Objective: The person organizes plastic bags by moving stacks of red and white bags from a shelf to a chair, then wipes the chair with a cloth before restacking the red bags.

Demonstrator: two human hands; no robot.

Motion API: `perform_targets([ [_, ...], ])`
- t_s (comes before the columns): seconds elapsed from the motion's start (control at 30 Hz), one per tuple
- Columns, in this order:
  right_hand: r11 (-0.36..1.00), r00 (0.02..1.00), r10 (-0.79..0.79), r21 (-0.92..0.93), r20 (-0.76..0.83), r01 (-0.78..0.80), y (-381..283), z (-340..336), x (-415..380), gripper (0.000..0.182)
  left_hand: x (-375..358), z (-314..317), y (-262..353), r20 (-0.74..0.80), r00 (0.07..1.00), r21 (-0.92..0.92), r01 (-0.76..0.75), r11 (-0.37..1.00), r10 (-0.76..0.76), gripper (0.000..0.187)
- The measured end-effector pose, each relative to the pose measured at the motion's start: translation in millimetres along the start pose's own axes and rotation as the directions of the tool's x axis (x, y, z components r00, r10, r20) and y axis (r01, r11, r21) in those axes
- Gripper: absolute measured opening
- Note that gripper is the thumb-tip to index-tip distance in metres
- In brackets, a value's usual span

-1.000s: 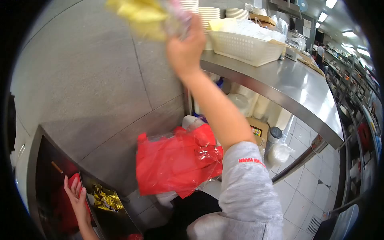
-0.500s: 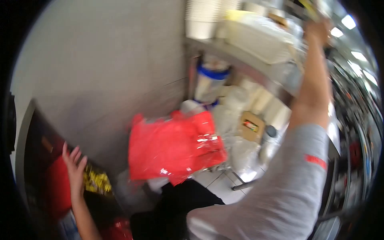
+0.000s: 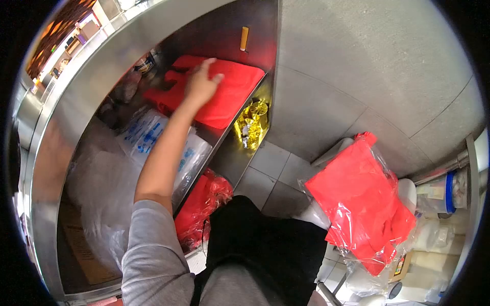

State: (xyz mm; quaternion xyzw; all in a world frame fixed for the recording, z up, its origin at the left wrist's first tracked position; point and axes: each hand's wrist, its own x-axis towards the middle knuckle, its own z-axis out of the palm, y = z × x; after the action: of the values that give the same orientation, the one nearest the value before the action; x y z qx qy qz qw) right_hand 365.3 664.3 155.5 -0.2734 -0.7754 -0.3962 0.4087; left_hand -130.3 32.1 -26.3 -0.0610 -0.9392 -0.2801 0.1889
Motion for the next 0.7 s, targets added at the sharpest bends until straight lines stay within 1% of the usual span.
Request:
perform_targets([
  [0.03,0.999,0.996,-0.047,-0.006,-0.069,0.047,-14.5,-12.4,9.9,0.05,6.5,-4.0,-24.0,0.048,0.99,0.113,0.125,0.986,-0.132,0.075],
  [0.1,0.992,0.97,-0.127,-0.052,-0.208,0.119,-37.1,-36.9,31.7,0.053,4.3,13.8,-71.8,0.193,0.942,0.195,0.236,0.952,-0.274,0.078],
  [0.13,0.985,0.946,-0.166,-0.091,-0.278,0.146,-45.7,-49.0,42.3,0.055,2.6,20.2,-84.1,0.255,0.903,0.24,0.286,0.928,-0.345,0.08],
  [0.23,0.967,0.838,-0.248,-0.183,-0.487,0.18,-66.4,-77.8,74.8,0.059,-14.6,28.1,-65.7,0.297,0.861,0.521,0.217,0.826,-0.413,0.085],
  [0.27,0.963,0.798,-0.261,-0.203,-0.543,0.177,-72.7,-83.9,83.5,0.061,-13.3,30.5,-65.9,0.278,0.877,0.507,0.213,0.835,-0.392,0.087],
  [0.37,0.963,0.683,-0.268,-0.199,-0.679,0.18,-99.9,-92.1,94.9,0.065,-14.0,25.8,-65.3,0.258,0.906,0.383,0.222,0.897,-0.334,0.082],
  [0.4,0.966,0.656,-0.258,-0.175,-0.709,0.19,-112.8,-89.3,93.0,0.067,-9.8,21.6,-76.9,0.156,0.954,0.297,0.203,0.933,-0.257,0.08],
  [0.43,0.968,0.648,-0.237,-0.117,-0.724,0.223,-132.9,-84.2,87.6,0.068,-4.7,16.2,-92.6,0.045,0.983,0.215,0.166,0.962,-0.18,0.078],
  [0.47,0.962,0.65,-0.212,-0.041,-0.73,0.268,-155.7,-77.7,75.8,0.07,-2.6,9.8,-109.3,-0.07,0.992,0.136,0.112,0.984,-0.103,0.076],
  [0.5,0.883,0.709,-0.196,0.194,-0.677,0.429,-184.3,-64.8,54.0,0.058,-4.7,-13.4,-116.3,-0.116,0.983,0.17,0.159,0.973,-0.141,0.068],
  [0.53,0.731,0.762,-0.202,0.423,-0.616,0.536,-214.6,-51.4,27.1,0.048,-5.4,-32.6,-140.3,-0.068,0.957,0.128,0.29,0.949,-0.283,0.066],
  [0.57,0.52,0.801,-0.232,0.626,-0.552,0.582,-243.8,-39.3,0.5,0.039,-4.9,-53.3,-170.3,0.03,0.914,0.118,0.399,0.909,-0.405,0.062],
  [0.63,0.341,0.878,-0.252,0.812,-0.406,0.473,-301.2,-42.1,-34.8,0.029,-11.5,-88.4,-250.6,0.073,0.886,0.244,0.43,0.869,-0.458,0.065],
  [0.67,0.258,0.904,-0.272,0.88,-0.331,0.4,-330.1,-51.8,-51.3,0.026,-28.1,-111.4,-245.0,0.123,0.85,0.26,0.47,0.843,-0.512,0.067],
  [0.7,0.186,0.917,-0.304,0.927,-0.259,0.324,-354.6,-66.2,-64.2,0.024,-44.5,-124.2,-246.5,0.132,0.856,0.152,0.481,0.863,-0.5,0.068],
])
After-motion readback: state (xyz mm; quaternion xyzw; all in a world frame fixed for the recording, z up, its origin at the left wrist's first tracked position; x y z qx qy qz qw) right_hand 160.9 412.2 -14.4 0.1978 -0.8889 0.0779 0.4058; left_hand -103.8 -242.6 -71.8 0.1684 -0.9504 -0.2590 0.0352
